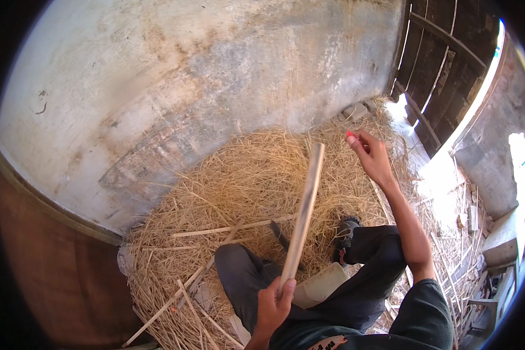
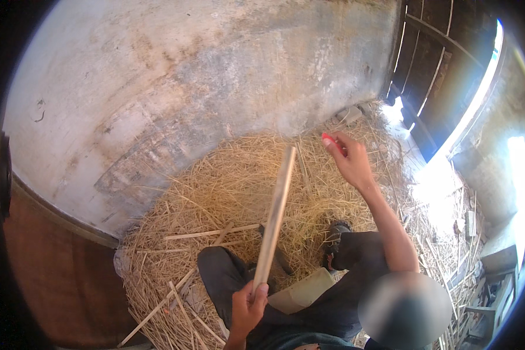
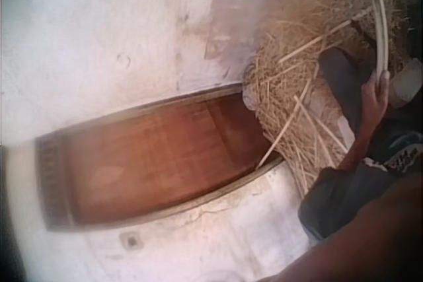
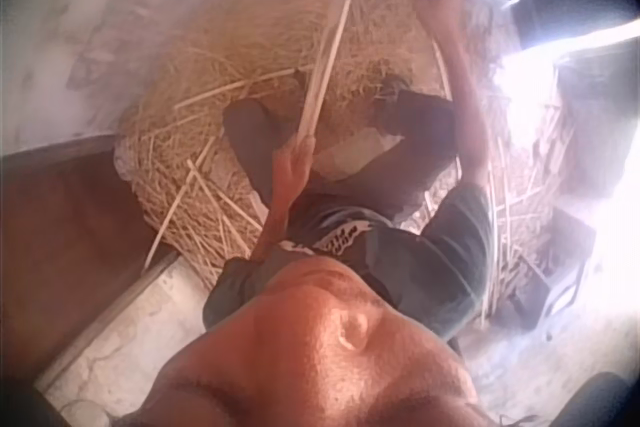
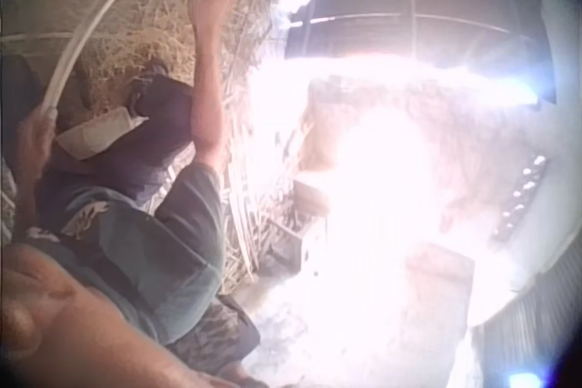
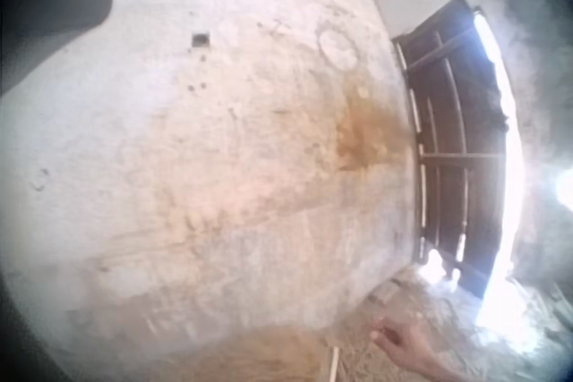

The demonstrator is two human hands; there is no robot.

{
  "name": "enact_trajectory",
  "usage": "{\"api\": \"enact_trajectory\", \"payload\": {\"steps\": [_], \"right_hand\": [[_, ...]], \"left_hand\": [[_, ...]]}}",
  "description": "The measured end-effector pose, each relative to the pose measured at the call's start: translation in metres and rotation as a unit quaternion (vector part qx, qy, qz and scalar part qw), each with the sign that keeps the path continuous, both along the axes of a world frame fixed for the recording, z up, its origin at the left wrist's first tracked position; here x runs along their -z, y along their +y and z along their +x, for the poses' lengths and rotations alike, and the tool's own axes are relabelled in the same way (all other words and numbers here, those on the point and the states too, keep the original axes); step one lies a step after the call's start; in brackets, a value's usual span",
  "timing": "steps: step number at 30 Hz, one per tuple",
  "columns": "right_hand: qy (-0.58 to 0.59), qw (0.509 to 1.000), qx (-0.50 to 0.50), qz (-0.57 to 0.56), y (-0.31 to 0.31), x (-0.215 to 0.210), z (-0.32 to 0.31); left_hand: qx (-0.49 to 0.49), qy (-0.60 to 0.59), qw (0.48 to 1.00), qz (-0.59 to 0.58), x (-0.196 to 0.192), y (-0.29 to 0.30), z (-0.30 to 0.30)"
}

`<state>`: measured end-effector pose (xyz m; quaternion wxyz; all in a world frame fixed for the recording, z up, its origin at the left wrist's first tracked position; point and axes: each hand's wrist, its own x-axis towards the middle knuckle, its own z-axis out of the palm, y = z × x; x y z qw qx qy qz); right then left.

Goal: The person sits on a bed of straw and uses a red utility knife to shave thin strips from a long, thin piece of wood. They hold the wood vertically and repeatedly scrape the blade along its length to remove the outer layer.

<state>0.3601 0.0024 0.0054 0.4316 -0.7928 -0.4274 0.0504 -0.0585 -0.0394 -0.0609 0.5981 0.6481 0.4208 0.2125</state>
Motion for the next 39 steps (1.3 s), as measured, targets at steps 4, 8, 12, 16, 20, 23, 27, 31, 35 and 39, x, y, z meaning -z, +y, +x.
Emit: {"api": "enact_trajectory", "payload": {"steps": [4, 8, 12, 16, 20, 23, 27, 31, 35, 39], "right_hand": [[0.123, 0.985, -0.119, 0.037, -0.003, 0.001, -0.028], [0.226, 0.951, -0.213, 0.012, -0.010, -0.017, -0.065], [0.288, 0.917, -0.275, 0.032, -0.010, -0.017, -0.088], [0.288, 0.919, -0.268, 0.013, -0.009, -0.011, -0.091], [0.269, 0.926, -0.256, 0.069, -0.008, -0.006, -0.091], [0.274, 0.922, -0.254, 0.104, -0.008, -0.009, -0.093], [0.241, 0.931, -0.233, 0.142, -0.015, -0.011, -0.098], [-0.036, 0.954, -0.281, 0.099, -0.025, -0.007, -0.111], [-0.176, 0.928, -0.304, 0.125, -0.031, -0.007, -0.132], [-0.241, 0.920, -0.283, 0.126, -0.037, -0.008, -0.141]], "left_hand": [[-0.006, -0.054, 0.998, -0.034, 0.001, 0.022, 0.012], [0.021, -0.102, 0.989, -0.105, -0.018, 0.036, 0.029], [0.069, -0.107, 0.984, -0.127, -0.015, 0.043, 0.037], [0.099, -0.091, 0.985, -0.109, -0.016, 0.044, 0.042], [0.089, -0.047, 0.995, -0.028, -0.015, 0.044, 0.049], [0.069, -0.073, 0.995, 0.017, -0.010, 0.048, 0.053], [0.019, -0.106, 0.994, 0.009, -0.031, 0.050, 0.061], [0.015, -0.113, 0.992, 0.052, -0.041, 0.055, 0.066], [0.001, -0.101, 0.985, 0.140, -0.041, 0.056, 0.072], [-0.023, -0.009, 0.977, 0.212, -0.052, 0.052, 0.075]]}}
